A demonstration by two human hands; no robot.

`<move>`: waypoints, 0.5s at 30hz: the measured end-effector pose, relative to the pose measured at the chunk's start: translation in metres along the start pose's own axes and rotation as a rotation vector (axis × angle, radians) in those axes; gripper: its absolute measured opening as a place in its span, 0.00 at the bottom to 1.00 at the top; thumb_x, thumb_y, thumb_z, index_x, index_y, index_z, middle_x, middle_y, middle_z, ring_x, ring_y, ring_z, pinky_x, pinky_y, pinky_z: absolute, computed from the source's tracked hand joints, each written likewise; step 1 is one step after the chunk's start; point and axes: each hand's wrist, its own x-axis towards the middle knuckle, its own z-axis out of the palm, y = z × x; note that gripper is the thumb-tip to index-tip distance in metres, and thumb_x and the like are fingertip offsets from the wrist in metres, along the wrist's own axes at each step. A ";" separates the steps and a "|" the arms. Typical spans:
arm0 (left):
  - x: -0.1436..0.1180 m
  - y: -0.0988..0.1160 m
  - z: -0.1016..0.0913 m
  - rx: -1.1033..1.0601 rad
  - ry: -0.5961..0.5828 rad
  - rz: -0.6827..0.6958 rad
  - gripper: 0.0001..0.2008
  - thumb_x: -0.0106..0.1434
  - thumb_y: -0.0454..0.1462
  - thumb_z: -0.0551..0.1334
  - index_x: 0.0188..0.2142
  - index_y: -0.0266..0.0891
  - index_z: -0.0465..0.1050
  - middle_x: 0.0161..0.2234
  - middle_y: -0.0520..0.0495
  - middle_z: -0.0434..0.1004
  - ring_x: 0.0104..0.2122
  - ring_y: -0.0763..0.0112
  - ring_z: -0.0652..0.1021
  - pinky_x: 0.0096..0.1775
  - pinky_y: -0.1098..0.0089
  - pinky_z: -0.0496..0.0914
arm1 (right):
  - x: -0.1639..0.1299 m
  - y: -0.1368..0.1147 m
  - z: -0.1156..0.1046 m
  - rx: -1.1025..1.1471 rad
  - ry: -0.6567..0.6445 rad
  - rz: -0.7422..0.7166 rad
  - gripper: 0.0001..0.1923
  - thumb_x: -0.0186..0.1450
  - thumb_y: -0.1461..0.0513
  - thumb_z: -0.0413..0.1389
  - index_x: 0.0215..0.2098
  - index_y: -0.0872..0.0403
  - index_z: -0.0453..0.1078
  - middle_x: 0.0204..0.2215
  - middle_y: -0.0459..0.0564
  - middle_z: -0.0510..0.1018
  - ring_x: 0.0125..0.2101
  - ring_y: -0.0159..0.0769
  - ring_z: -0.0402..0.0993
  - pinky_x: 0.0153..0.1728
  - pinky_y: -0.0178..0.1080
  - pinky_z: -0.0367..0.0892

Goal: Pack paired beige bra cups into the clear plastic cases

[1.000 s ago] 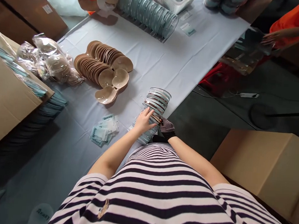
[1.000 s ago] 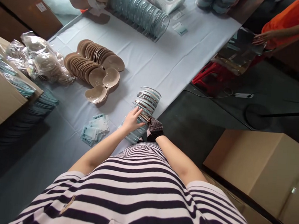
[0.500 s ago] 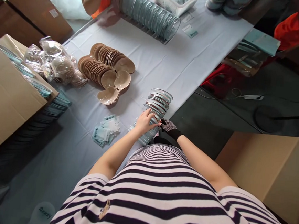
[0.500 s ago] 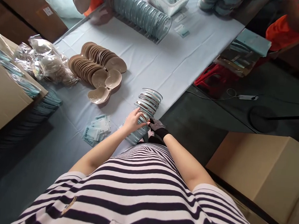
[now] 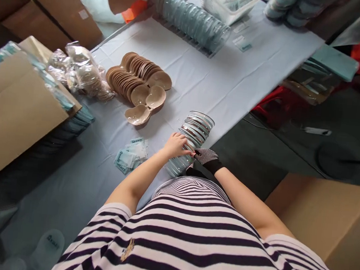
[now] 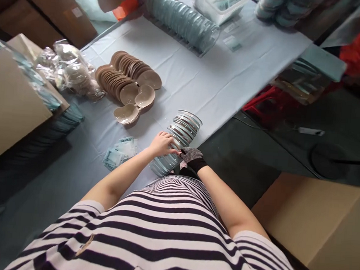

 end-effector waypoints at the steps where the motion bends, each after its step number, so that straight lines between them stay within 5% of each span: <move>1: 0.004 -0.001 -0.002 -0.020 -0.018 0.024 0.21 0.54 0.54 0.69 0.35 0.40 0.76 0.37 0.42 0.76 0.46 0.55 0.74 0.55 0.56 0.64 | 0.000 -0.003 -0.001 -0.064 0.052 -0.006 0.17 0.70 0.52 0.51 0.38 0.52 0.77 0.38 0.52 0.82 0.37 0.40 0.77 0.33 0.35 0.61; 4: 0.011 -0.003 -0.007 -0.125 0.016 0.063 0.18 0.59 0.48 0.67 0.44 0.40 0.76 0.44 0.41 0.76 0.49 0.58 0.74 0.54 0.61 0.67 | 0.002 -0.012 -0.003 -0.143 0.112 -0.018 0.17 0.70 0.54 0.50 0.37 0.54 0.77 0.38 0.55 0.82 0.36 0.40 0.76 0.30 0.36 0.58; 7: 0.002 -0.009 -0.011 -0.237 0.227 -0.051 0.19 0.65 0.44 0.62 0.54 0.43 0.71 0.55 0.42 0.71 0.56 0.62 0.71 0.55 0.64 0.68 | 0.006 -0.016 -0.003 -0.158 0.101 -0.029 0.19 0.70 0.52 0.49 0.34 0.54 0.76 0.33 0.55 0.82 0.31 0.39 0.76 0.26 0.36 0.54; 11: -0.054 -0.042 -0.010 -0.276 0.487 -0.447 0.17 0.68 0.41 0.58 0.55 0.44 0.68 0.57 0.42 0.69 0.57 0.63 0.71 0.58 0.61 0.67 | 0.022 -0.021 -0.009 -0.116 0.226 -0.198 0.22 0.71 0.51 0.45 0.30 0.53 0.75 0.28 0.52 0.80 0.30 0.38 0.74 0.27 0.36 0.57; 15: -0.148 -0.087 0.010 -0.228 0.564 -0.963 0.16 0.65 0.35 0.60 0.53 0.41 0.70 0.55 0.40 0.70 0.57 0.56 0.71 0.60 0.56 0.67 | 0.074 -0.051 -0.033 -0.147 0.291 -0.393 0.22 0.71 0.52 0.45 0.32 0.54 0.75 0.31 0.54 0.80 0.32 0.40 0.74 0.34 0.38 0.63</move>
